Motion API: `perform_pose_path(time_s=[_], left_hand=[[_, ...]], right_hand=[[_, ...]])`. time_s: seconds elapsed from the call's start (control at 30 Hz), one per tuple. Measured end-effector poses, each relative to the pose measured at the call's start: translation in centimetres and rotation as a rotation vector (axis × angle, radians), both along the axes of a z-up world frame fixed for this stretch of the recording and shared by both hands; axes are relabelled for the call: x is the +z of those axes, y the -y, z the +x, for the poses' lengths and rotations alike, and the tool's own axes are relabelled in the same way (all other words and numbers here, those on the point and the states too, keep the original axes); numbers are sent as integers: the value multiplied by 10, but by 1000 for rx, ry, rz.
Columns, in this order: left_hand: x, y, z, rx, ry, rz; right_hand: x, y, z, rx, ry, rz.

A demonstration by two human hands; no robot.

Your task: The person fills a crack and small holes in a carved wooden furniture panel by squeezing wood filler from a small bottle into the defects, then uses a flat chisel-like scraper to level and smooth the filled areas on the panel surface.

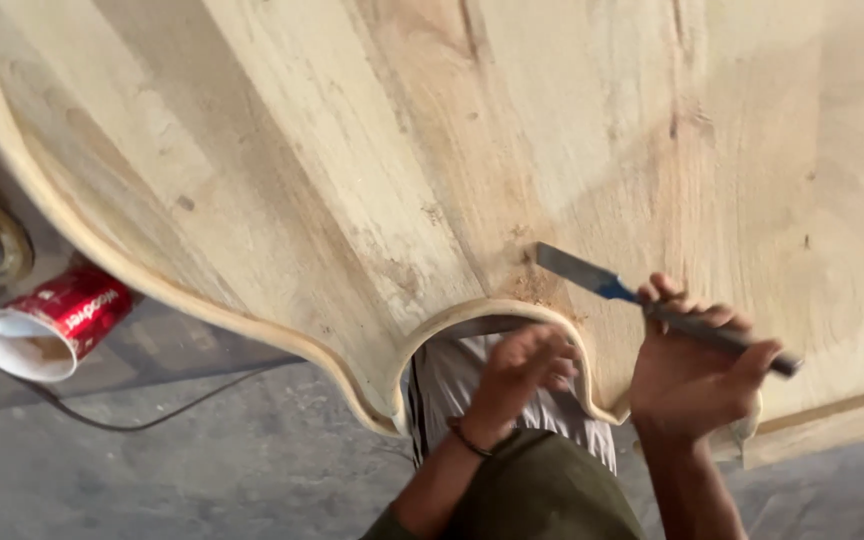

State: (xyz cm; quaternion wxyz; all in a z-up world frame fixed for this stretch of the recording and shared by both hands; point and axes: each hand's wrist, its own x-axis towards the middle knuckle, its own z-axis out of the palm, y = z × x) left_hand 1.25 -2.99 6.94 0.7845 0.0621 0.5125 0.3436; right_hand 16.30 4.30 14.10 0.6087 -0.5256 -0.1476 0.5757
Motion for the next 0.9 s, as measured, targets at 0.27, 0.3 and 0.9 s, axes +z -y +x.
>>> perform_pose_path(time_s=[0.27,0.3,0.9], left_hand=[[7,-1,79,268,334,-229],[-5,15,88,329,317,-233],[22,47,88,-191,-1487,639]], right_hand=[[21,105,50,346,435,-281],[22,108,62,456,343,-289],[7,100,70,1381,1367,-76]])
